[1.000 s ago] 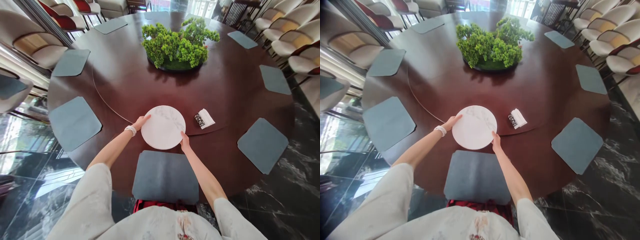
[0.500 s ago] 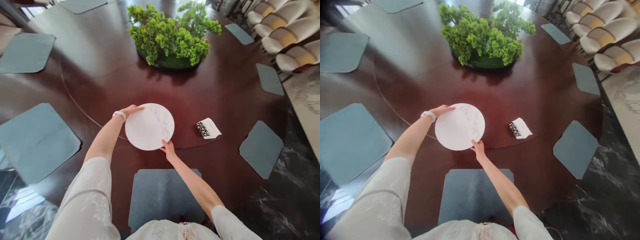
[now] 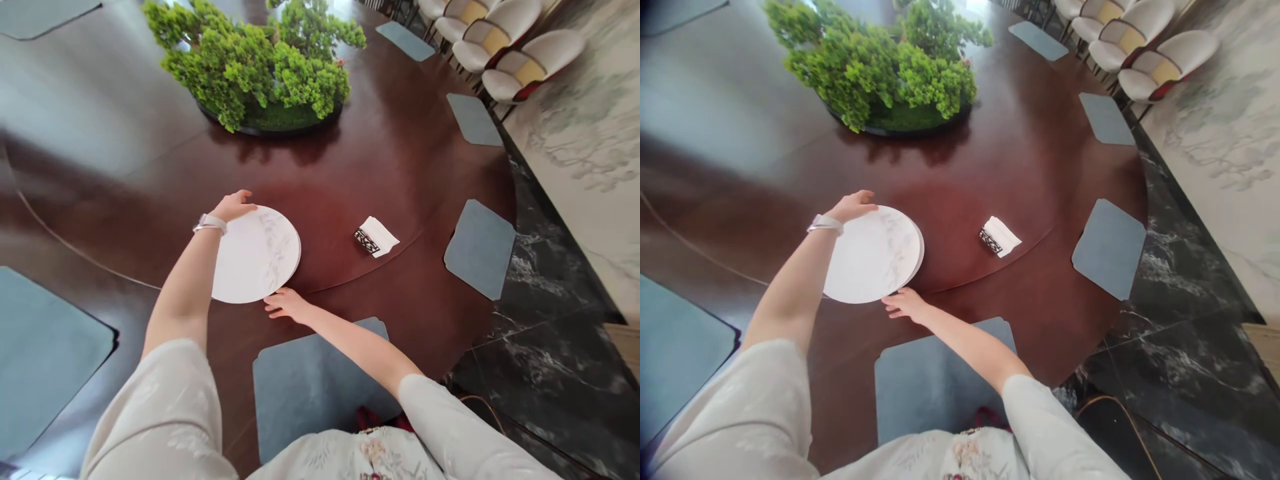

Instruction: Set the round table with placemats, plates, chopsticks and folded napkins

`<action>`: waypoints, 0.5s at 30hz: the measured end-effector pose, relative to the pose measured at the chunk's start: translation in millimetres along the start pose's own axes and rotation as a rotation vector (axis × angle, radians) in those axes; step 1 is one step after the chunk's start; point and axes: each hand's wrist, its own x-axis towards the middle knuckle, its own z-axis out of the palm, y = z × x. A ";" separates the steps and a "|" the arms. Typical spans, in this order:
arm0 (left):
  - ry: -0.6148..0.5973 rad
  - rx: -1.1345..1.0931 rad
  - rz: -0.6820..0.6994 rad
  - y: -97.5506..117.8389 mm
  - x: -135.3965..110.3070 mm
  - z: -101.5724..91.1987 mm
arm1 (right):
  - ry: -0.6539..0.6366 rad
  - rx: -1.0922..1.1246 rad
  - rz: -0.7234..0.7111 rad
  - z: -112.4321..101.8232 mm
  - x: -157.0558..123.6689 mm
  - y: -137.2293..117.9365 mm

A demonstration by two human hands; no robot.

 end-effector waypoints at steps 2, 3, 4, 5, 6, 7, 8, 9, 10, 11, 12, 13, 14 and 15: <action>0.139 -0.025 0.045 27.8 -3.7 16.4 | 0.181 -0.375 -0.126 -42.6 -29.1 -20.2; 0.223 -0.066 0.067 43.4 -14.3 32.1 | 0.359 -0.561 -0.266 -68.2 -45.3 -33.2; 0.313 -0.138 0.081 59.2 -31.0 53.1 | 0.569 -0.722 -0.427 -95.3 -61.1 -48.0; 0.344 -0.235 0.066 74.6 -53.1 78.9 | 0.758 -0.876 -0.547 -122.7 -75.2 -64.1; 0.347 -0.362 0.002 89.1 -78.8 108.3 | 0.919 -1.018 -0.598 -149.3 -86.6 -81.2; 0.315 -0.518 -0.125 102.5 -106.2 139.9 | 1.055 -1.125 -0.588 -174.2 -94.6 -98.2; 0.261 -0.699 -0.324 114.4 -132.7 171.8 | 1.148 -1.195 -0.543 -196.4 -99.0 -114.5; 0.207 -0.897 -0.585 124.5 -156.1 202.3 | 1.178 -1.251 -0.480 -215.2 -99.8 -129.1; 0.148 -1.097 -0.879 132.8 -174.6 229.8 | 1.161 -1.288 -0.403 -230.4 -97.7 -141.5; 0.073 -1.291 -1.156 139.1 -187.0 253.1 | 1.103 -1.313 -0.328 -241.7 -93.4 -151.4; 0.061 -1.466 -1.339 143.6 -192.9 271.5 | 1.022 -1.332 -0.259 -249.7 -88.0 -158.7; 0.074 -1.615 -1.445 146.5 -192.8 284.9 | 0.942 -1.351 -0.202 -255.3 -82.4 -163.7; 0.121 -1.725 -1.474 148.2 -188.0 293.6 | 0.874 -1.371 -0.161 -259.5 -77.4 -167.1; 0.184 -1.795 -1.446 149.0 -179.8 298.4 | 0.823 -1.391 -0.138 -264.1 -73.8 -169.5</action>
